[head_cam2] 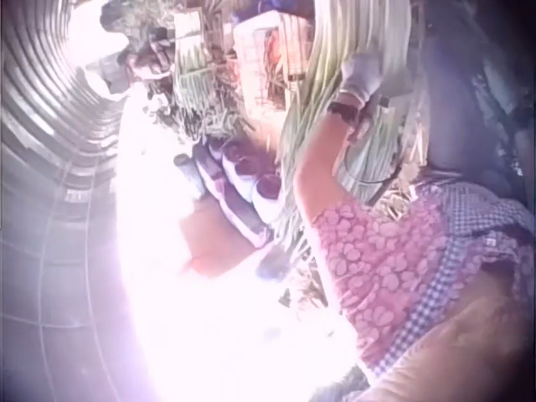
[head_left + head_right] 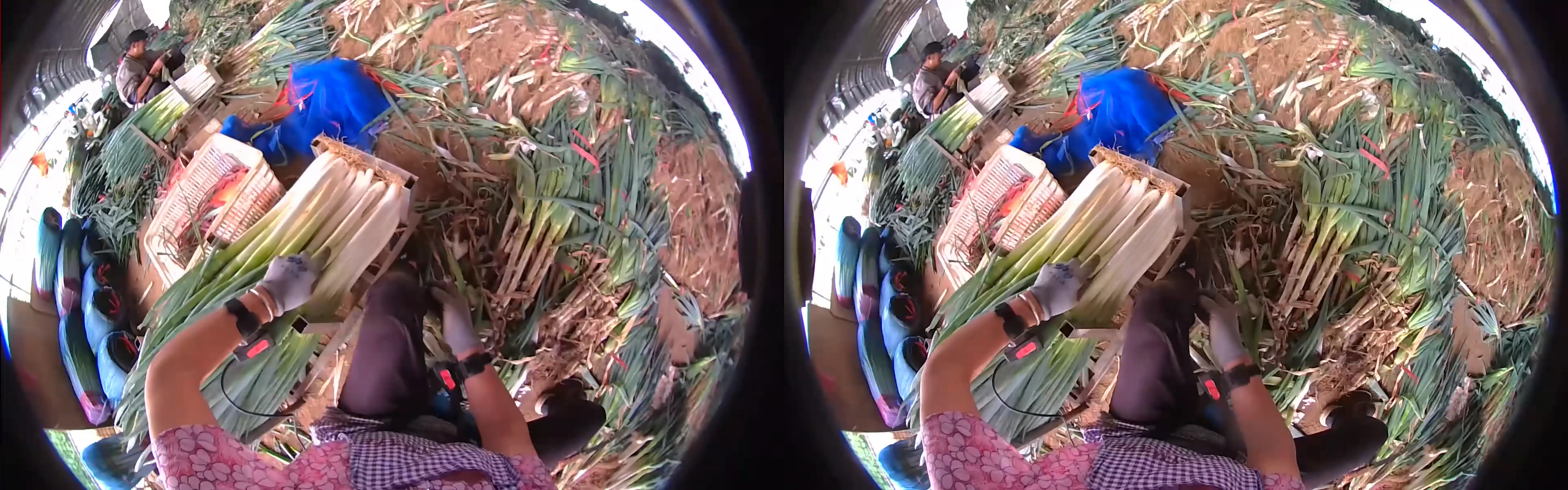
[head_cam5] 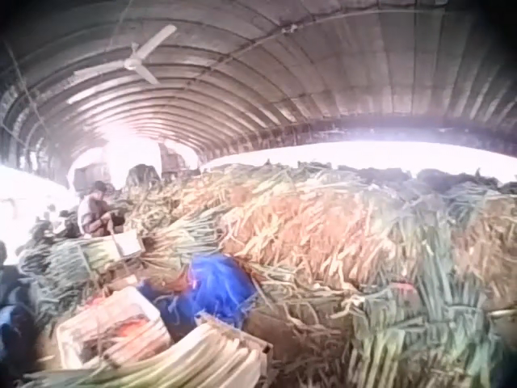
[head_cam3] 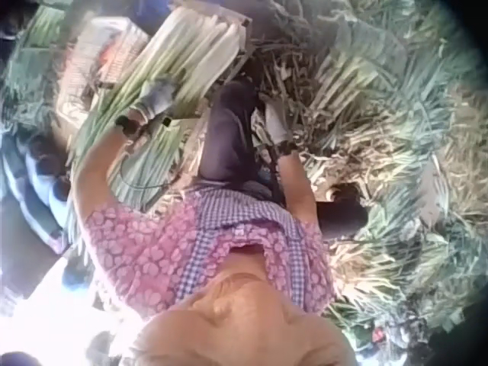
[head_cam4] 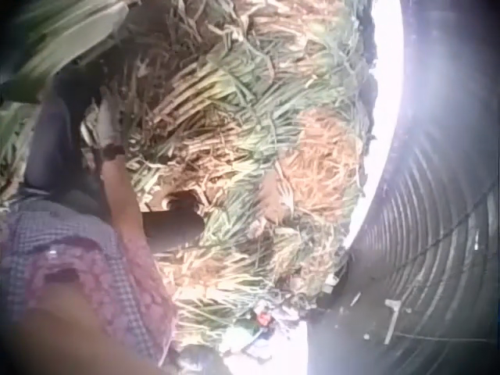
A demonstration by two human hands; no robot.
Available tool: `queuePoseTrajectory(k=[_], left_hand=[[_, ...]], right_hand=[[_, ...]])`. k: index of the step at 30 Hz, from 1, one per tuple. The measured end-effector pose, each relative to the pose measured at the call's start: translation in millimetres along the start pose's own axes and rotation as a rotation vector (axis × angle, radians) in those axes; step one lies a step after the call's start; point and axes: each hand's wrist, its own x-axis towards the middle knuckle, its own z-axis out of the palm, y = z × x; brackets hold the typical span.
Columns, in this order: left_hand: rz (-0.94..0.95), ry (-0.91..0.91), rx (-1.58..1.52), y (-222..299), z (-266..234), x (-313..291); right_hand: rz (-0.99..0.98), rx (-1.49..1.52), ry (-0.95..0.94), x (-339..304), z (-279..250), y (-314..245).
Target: The person picks up leeks one at a time, peels away the outer layers by hand, and places the cleaned leeks into a wooden crate.
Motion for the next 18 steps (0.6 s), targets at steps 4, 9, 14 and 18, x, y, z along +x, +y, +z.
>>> queuePoseTrajectory(k=[4, 9, 14, 18], left_hand=[[0.032, -0.009, -0.004, -4, 2, -1], [0.005, -0.047, -0.017, -1, 0, -2], [0.018, -0.052, -0.106, 2, -2, 3], [0.071, -0.060, -0.050, -2, -2, -1]], right_hand=[[-0.240, -0.345, -0.058, 61, 13, 6], [-0.932, -0.931, -0.224, 152, 93, -20], [-0.927, -1.226, -0.307, 209, 120, 6], [-0.872, -1.309, -0.328, 209, 131, 19]])
